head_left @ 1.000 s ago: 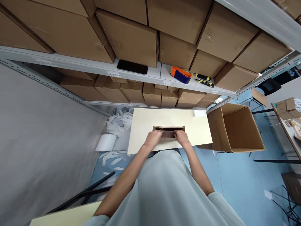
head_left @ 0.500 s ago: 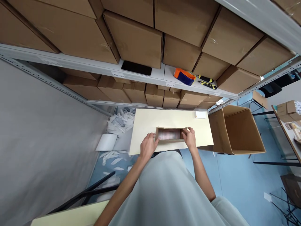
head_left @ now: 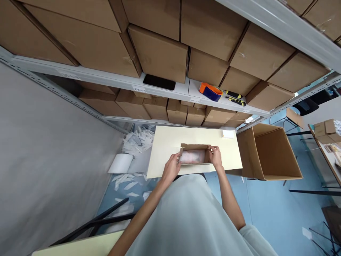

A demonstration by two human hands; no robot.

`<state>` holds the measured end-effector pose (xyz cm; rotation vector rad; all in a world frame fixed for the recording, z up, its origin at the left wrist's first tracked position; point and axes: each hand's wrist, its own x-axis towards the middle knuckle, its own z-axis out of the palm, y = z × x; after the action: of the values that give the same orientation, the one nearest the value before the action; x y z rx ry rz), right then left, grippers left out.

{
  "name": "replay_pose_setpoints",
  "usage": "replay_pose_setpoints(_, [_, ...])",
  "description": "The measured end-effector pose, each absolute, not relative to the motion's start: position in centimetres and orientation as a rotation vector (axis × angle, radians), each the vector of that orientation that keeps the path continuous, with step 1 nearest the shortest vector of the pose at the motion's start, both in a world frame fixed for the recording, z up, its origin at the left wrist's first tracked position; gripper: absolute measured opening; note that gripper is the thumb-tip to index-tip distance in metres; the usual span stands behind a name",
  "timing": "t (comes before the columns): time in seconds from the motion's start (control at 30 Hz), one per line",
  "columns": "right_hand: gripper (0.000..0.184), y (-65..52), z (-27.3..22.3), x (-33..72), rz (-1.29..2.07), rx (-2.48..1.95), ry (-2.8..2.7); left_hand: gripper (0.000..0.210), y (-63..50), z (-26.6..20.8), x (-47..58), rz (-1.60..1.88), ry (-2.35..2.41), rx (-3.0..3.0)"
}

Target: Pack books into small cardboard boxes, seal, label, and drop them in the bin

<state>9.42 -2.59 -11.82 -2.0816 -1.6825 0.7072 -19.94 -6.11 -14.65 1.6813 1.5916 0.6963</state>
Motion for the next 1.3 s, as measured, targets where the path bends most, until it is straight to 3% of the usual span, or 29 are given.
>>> replay_pose_setpoints(0.4, [0.078, -5.8, -11.5, 10.6, 0.965, -1.958, -1.904, 0.055, -8.1, -16.7, -19.4, 0.65, 1.562, 1.632])
replay_pose_setpoints(0.63, [0.056, -6.4, -13.3, 9.1, 1.08, -1.931, -1.901, 0.058, -8.1, -17.4, -18.6, 0.565, 1.475, 1.793])
replay_pose_setpoints(0.77, [0.062, -7.1, -13.8, 9.6, 1.172, -1.84, -1.854, 0.065, -7.0, -17.4, -18.7, 0.57, 1.537, 1.758])
replay_pose_setpoints(0.9, [0.069, -7.7, -13.5, 10.3, 0.893, -2.028, -1.754, 0.072, -5.9, -17.0, -19.1, 0.666, 1.648, 1.828])
replay_pose_setpoints(1.0, [0.074, -7.8, -13.0, 10.4, 0.673, -2.116, -1.718, 0.061, -5.3, -16.6, -19.5, 0.629, 1.694, 1.972])
replay_pose_setpoints(1.13, [0.051, -7.4, -12.5, 10.2, 0.639, -2.057, -1.848, 0.037, -5.0, -16.6, -19.6, 0.574, 1.662, 2.083])
replay_pose_setpoints(1.3, [0.036, -7.2, -13.1, 9.9, 0.672, -2.126, -1.849, 0.037, -5.4, -17.3, -19.3, 0.532, 1.694, 1.979])
